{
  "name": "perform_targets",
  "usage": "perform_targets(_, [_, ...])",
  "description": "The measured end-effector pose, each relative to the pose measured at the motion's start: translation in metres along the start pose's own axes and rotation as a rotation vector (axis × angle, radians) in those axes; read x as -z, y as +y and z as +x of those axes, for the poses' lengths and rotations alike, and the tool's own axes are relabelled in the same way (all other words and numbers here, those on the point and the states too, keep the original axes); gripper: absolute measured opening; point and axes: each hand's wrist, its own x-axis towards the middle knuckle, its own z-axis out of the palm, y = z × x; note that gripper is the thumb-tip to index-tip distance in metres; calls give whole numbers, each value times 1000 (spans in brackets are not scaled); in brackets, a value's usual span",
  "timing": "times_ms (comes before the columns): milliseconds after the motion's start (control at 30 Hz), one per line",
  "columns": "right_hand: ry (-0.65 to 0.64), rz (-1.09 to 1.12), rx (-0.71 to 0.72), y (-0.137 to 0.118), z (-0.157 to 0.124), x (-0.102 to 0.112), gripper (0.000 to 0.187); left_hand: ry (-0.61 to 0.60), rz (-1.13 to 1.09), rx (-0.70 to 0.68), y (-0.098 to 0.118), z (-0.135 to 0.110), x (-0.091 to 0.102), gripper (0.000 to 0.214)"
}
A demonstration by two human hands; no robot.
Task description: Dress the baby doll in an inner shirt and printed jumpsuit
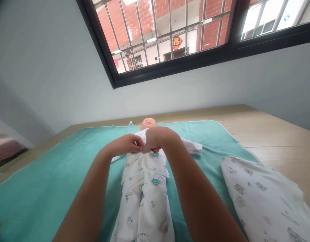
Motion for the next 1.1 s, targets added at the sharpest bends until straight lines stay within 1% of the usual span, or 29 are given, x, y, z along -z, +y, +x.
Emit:
perform_targets(67, [-103, -37, 37, -10, 0, -3, 29, -14, -38, -13, -3, 2, 0, 11])
perform_targets(100, [-118, -62, 48, -15, -1, -4, 28, -17, -61, -21, -5, 3, 0, 10])
perform_targets(167, [-81, -122, 44, -25, -3, -5, 20, -16, -111, -22, -7, 5, 0, 8])
perform_targets(233, [-55, -173, 11, -32, -5, -6, 16, -11, -159, -3, -6, 4, 0, 7])
perform_targets(367, [-35, -172, -46, -43, -11, -6, 18, 6, -206, 32, 0, 2, -1, 1])
perform_targets(400, [-24, -176, -53, -45, -12, -7, 17, 12, -205, 32, 1, 1, -1, 3])
perform_targets(500, [14, -192, -53, -47, -12, -9, 14, 32, -204, 18, 2, 2, -2, 8])
perform_targets(567, [45, -186, -25, -46, -11, -12, 15, 32, -215, 7, 0, 3, -2, 8])
perform_targets(633, [96, -178, 3, -44, -9, -19, 17, 16, -224, 5, -2, 4, -1, 7])
perform_targets(700, [183, -191, -2, -41, -9, -31, 18, 2, -229, 7, -5, 6, 0, 6])
perform_targets(800, [395, -226, -26, -35, -15, -59, 16, 12, -232, -20, -9, 8, -3, 6])
perform_targets(833, [487, -221, -21, -32, -17, -70, 16, 39, -227, -37, -11, 9, -7, 10])
perform_targets(867, [589, -201, -13, -27, -20, -81, 16, 92, -218, -52, -13, 10, -13, 16])
perform_targets(900, [685, -174, 1, -22, -22, -92, 17, 177, -205, -59, -15, 11, -20, 20])
perform_targets(967, [853, -66, 44, -11, -24, -111, 18, 413, -166, -37, -19, 14, -38, 26])
perform_targets(1000, [911, 9, 76, -5, -25, -119, 19, 526, -141, -22, -21, 14, -48, 27])
perform_targets(1033, [956, 91, 111, 0, -25, -124, 18, 609, -117, -17, -23, 15, -56, 27])
perform_targets(1067, [987, 170, 148, 4, -25, -128, 17, 661, -99, -26, -25, 14, -63, 26])
perform_targets(1100, [1010, 239, 185, 7, -24, -131, 17, 685, -87, -44, -27, 13, -69, 26])
